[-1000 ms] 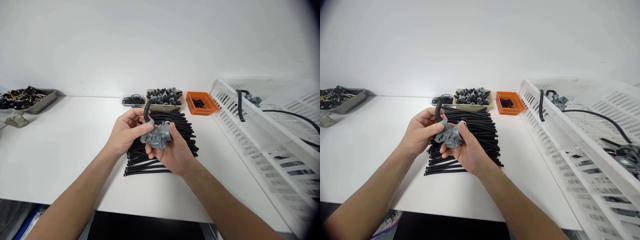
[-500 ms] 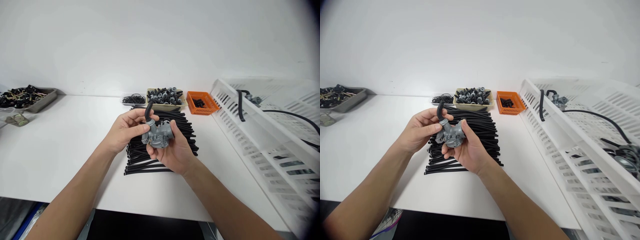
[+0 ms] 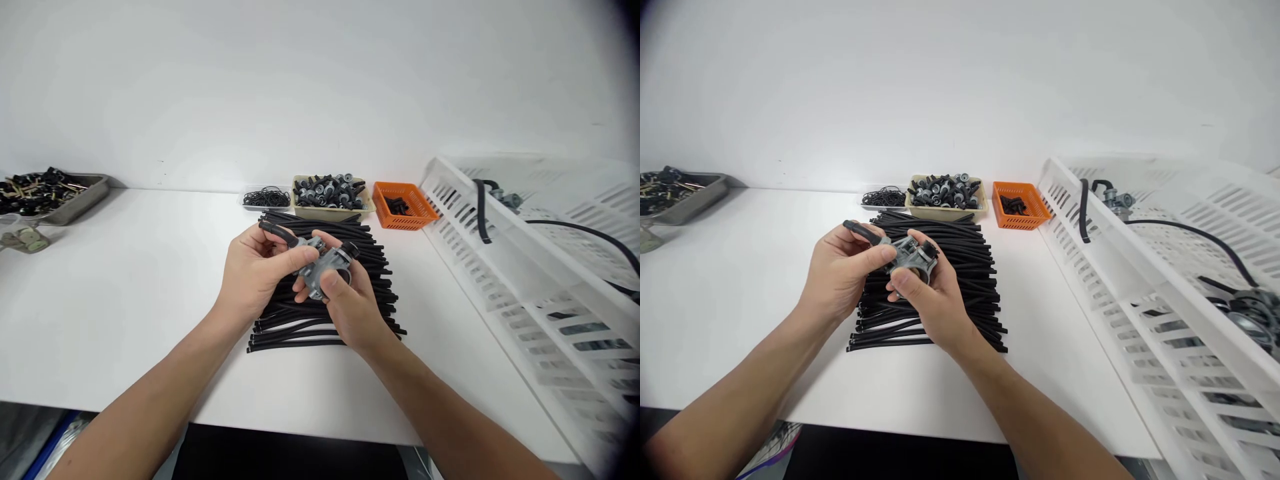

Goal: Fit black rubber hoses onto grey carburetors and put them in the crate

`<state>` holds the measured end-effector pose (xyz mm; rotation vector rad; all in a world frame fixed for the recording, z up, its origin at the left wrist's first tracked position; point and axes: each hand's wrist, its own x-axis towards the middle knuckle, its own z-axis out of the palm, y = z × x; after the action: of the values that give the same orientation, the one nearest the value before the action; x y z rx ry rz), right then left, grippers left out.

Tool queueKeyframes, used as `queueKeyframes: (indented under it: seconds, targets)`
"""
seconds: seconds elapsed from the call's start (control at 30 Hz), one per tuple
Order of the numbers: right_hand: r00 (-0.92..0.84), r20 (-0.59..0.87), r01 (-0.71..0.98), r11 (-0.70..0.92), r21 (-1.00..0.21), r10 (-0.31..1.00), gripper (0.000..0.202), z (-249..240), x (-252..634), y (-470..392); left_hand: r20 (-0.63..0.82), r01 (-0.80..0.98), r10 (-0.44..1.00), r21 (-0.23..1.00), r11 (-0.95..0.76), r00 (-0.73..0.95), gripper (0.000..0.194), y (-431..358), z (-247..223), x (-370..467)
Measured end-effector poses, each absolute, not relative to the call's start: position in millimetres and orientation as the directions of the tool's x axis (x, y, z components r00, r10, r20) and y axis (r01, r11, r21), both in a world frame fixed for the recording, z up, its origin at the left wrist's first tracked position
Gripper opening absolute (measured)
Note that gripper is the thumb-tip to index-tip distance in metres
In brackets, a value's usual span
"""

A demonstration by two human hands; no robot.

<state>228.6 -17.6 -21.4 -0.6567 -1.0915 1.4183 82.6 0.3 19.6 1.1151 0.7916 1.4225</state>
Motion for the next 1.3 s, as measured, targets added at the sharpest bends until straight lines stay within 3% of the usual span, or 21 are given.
queueKeyframes:
  seconds: [0.17,0.27,0.47,0.7,1.0,1.2,1.3]
  targets:
    - [-0.021,0.414,-0.126,0.409,-0.904,0.910,0.090,-28.7,233.0,-20.3,0.165,-0.312,0.982,0.932,-0.184,-0.087,0.039,-6.6,17.5,91.3]
    - [0.013,0.463,-0.034,0.463,-0.886,0.886,0.097,-30.4,236.1,-18.8,0.162,-0.298,0.981,0.936,-0.186,-0.103,0.041,-6.6,14.4,92.2]
    - [-0.056,0.263,-0.267,0.239,-0.934,0.963,0.078,-25.6,233.2,-16.0,0.165,-0.241,0.986,0.956,-0.165,-0.020,0.035,1.6,17.7,79.2]
    - [-0.133,0.175,-0.380,0.112,-0.918,0.976,0.078,-23.4,231.1,-13.3,0.192,-0.309,0.955,0.944,-0.117,0.225,0.021,11.1,22.2,61.2]
    - [-0.065,0.257,-0.290,0.228,-0.929,0.964,0.074,-29.4,229.2,-16.2,0.159,-0.103,0.984,0.981,-0.167,-0.074,0.030,4.9,19.6,75.7]
    - [0.026,0.339,-0.128,0.340,-0.932,0.940,0.079,-31.0,227.3,-20.4,0.138,-0.062,0.983,0.987,-0.147,-0.119,0.042,2.7,15.3,81.2]
    - [0.035,0.303,-0.153,0.305,-0.940,0.952,0.076,-31.6,227.2,-18.8,0.141,-0.105,0.985,0.983,-0.152,-0.103,0.041,4.6,12.1,82.0]
